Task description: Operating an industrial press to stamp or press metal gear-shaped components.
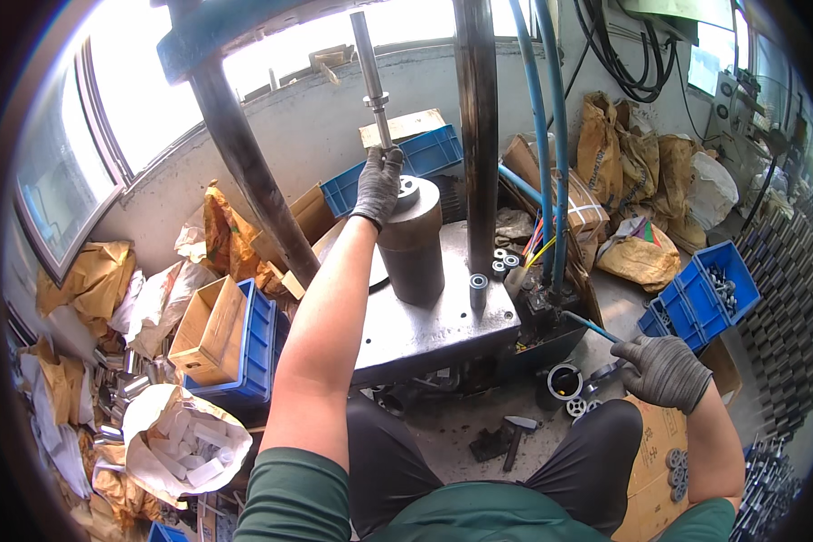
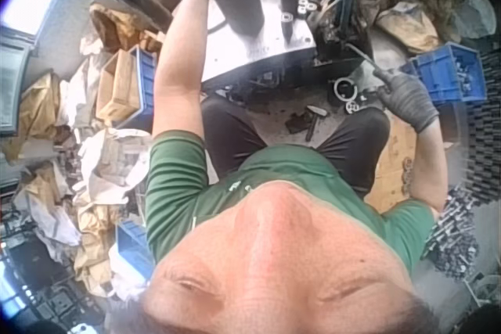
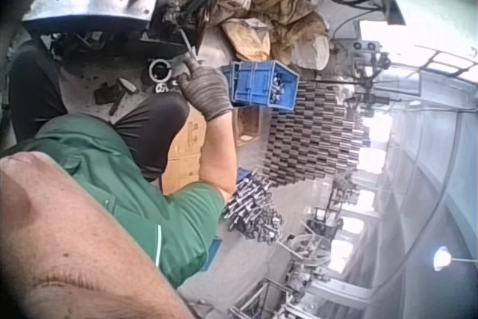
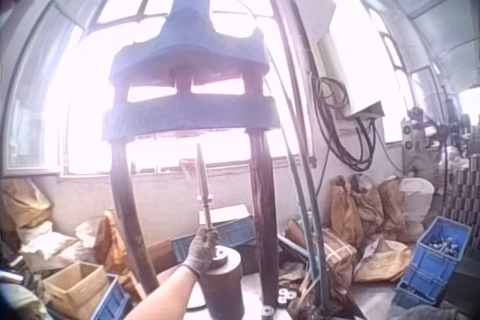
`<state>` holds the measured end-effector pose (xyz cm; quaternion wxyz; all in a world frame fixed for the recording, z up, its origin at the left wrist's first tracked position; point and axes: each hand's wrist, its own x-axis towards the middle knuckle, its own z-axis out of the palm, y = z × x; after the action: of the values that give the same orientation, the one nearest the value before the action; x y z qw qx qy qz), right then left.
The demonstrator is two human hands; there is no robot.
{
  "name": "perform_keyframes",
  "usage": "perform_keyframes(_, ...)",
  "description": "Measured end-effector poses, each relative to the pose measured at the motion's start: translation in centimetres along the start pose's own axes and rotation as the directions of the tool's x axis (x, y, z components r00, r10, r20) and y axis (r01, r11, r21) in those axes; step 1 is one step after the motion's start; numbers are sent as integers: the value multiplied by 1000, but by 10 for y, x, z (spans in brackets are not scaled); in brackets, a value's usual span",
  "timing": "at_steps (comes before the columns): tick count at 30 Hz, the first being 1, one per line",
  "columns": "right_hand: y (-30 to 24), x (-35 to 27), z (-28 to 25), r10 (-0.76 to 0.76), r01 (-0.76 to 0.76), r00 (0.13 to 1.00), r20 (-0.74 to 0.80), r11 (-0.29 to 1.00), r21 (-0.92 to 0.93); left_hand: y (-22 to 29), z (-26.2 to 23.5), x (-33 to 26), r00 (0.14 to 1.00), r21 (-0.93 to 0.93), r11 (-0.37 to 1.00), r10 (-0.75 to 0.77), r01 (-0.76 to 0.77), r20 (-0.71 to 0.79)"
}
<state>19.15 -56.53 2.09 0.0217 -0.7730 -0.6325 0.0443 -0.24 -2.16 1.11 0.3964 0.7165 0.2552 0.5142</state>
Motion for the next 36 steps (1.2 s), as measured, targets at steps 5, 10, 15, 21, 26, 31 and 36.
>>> perform_keyframes(5, 0, -11, 11, -1, 1, 997, 73, 1000, 5, 2, 0, -2, 1000, -16, 1000, 20, -20, 13)
perform_keyframes(10, -1, -38, 42, 33, -47, 986, 166, 996, 80, 0, -1, -1, 1000, 34, 999, -14, 13, 12)
perform_keyframes(15, -8, -56, 62, 144, -160, 978, 152, 982, 98, -1, -2, 0, 999, 32, 999, -36, 35, 14)
perform_keyframes(21, -9, -55, 62, 129, -139, 988, 87, 984, 113, 5, -4, -4, 999, 198, 979, -42, 43, -10)
perform_keyframes(26, -9, -54, 63, 128, -130, 992, 22, 984, 119, 9, -1, -5, 999, 98, 995, -19, 22, -30)
perform_keyframes(31, -11, -55, 61, 126, -125, 992, 3, 985, 119, 9, -4, -4, 1000, -23, 1000, -14, 14, 18)
perform_keyframes(36, -14, -55, 60, 158, -161, 987, 37, 981, 111, 14, -7, -7, 999, 121, 992, -42, 43, -8)
